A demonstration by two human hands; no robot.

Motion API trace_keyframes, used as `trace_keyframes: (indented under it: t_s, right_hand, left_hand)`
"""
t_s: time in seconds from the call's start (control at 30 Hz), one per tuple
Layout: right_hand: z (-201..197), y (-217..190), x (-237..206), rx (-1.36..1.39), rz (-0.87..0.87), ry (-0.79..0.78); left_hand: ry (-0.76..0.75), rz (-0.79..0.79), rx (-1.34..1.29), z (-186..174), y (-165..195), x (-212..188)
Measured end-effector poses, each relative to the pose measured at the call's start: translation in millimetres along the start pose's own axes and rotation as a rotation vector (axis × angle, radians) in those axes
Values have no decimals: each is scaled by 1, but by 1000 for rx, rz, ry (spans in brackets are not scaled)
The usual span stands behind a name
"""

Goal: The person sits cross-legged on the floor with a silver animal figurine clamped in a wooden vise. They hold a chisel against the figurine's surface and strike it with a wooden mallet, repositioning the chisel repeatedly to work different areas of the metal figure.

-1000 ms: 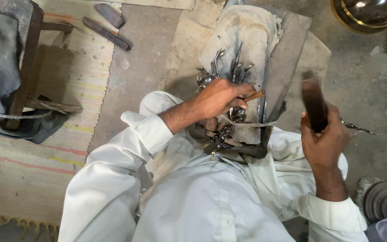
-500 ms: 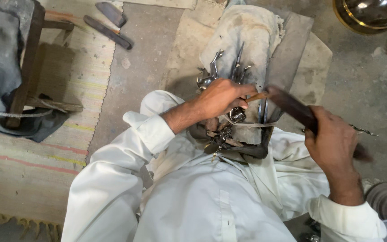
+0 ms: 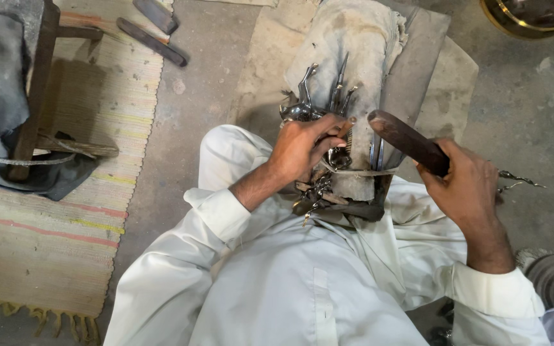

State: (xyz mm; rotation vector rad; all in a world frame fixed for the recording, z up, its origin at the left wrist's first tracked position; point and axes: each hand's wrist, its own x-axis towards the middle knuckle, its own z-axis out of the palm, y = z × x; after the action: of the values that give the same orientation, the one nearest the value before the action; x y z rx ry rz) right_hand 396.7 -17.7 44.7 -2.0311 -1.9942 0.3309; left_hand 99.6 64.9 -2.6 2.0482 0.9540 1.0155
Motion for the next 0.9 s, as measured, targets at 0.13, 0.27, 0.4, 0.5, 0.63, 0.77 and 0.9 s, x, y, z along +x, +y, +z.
trace_keyframes:
  t_s: [0.13, 0.27, 0.4, 0.5, 0.63, 0.77, 0.9]
  right_hand:
    - [1, -1, 9, -26, -221, 190]
    - [-3, -9, 19, 112, -255, 339]
    - [-21, -22, 23, -213, -372, 315]
    - [-35, -31, 28, -198, -379, 272]
    - [-48, -37, 30, -213, -358, 204]
    - [-51, -35, 30, -268, -372, 159]
    - [-49, -29, 31, -217, -360, 168]
  left_hand:
    - [8, -21, 58, 2, 1, -2]
    - [28, -7, 16, 5, -1, -2]
    - [22, -21, 71, 6, -5, -3]
    - [18, -14, 67, 7, -5, -2]
    - [8, 4, 68, 6, -3, -3]
    - [-26, -33, 116, 5, -2, -3]
    - [-16, -29, 107, 5, -3, -4]
